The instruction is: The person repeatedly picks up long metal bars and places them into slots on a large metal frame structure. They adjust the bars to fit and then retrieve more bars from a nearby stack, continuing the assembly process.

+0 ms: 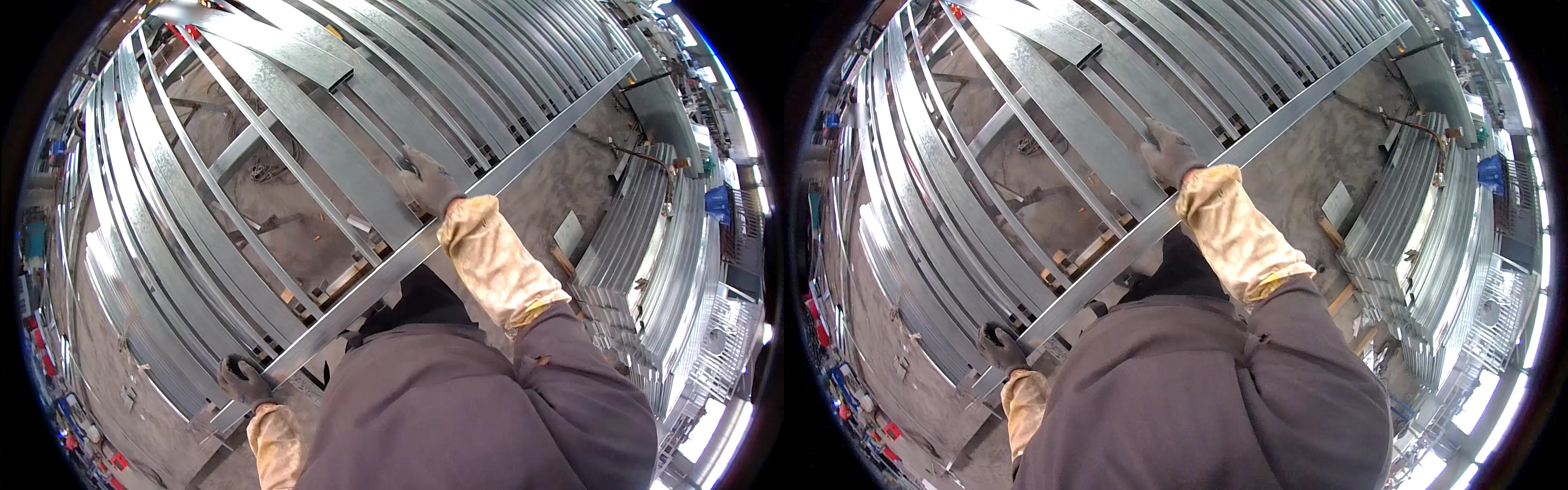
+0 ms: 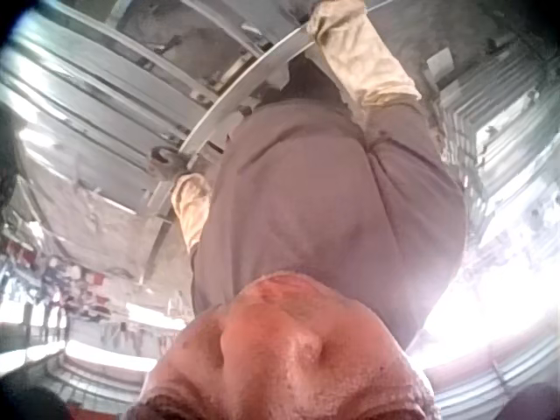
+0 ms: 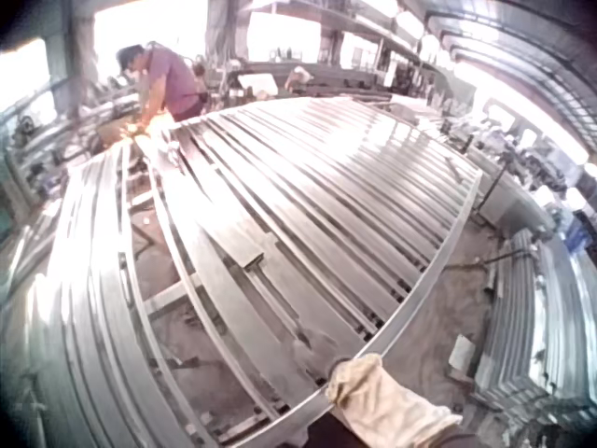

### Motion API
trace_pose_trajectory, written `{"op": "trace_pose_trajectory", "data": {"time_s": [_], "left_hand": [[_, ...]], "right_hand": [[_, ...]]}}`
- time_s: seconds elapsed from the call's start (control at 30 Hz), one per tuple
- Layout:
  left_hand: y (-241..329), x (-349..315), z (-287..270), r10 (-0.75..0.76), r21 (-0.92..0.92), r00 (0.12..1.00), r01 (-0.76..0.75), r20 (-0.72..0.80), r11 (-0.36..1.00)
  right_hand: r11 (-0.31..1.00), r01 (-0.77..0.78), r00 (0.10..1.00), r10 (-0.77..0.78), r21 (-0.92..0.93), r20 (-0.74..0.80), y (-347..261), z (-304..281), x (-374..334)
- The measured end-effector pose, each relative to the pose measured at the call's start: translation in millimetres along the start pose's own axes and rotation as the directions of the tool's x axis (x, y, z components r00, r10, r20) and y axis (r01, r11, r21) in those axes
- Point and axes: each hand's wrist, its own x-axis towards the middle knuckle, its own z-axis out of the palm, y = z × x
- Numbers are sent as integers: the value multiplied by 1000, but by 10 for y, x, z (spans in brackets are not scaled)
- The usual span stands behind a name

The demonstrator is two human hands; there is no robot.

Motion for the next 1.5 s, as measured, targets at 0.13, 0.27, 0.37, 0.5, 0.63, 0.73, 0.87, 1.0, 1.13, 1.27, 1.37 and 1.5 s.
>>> {"op": "trace_pose_trajectory", "data": {"time_s": [0.13,0.27,0.37,0.5,0.63,0.73,0.87,1.0,1.13,1.27,1.37,1.5], "left_hand": [[40,-2,-21,-73,19,994,72,84,997],[661,-99,255,-162,83,980,172,-119,982],[1334,-6,294,-113,171,986,133,-122,976],[1418,57,273,-297,111,955,296,-11,949],[1349,-12,259,-258,184,964,265,-60,946],[1155,-56,292,-180,207,982,189,-61,960],[1253,-18,325,-198,196,976,213,-94,957],[1399,-9,261,-248,226,967,254,-55,940],[1404,40,255,-191,238,979,201,-66,950],[1308,37,244,-169,220,981,186,-93,958],[1322,45,249,-250,140,968,247,6,959],[1275,-38,368,-239,183,967,250,-83,951]], "right_hand": [[962,-270,944,272,-37,189,-370,44,370],[952,-259,940,288,-166,181,-395,344,457],[917,-331,875,386,-222,292,-565,127,472],[948,-317,855,286,-1,433,-272,-61,506],[968,-136,971,88,211,221,-58,-738,812],[991,-108,994,108,81,6,302,-823,1214],[942,-306,950,292,138,113,639,-598,1564],[926,-376,919,377,-26,119,546,-573,1591],[927,-371,919,375,-55,124,523,-544,1601],[939,-324,927,339,-111,160,474,-535,1620],[969,-213,962,231,-126,144,499,-619,1541],[953,-182,983,174,242,55,816,-852,1114]]}}
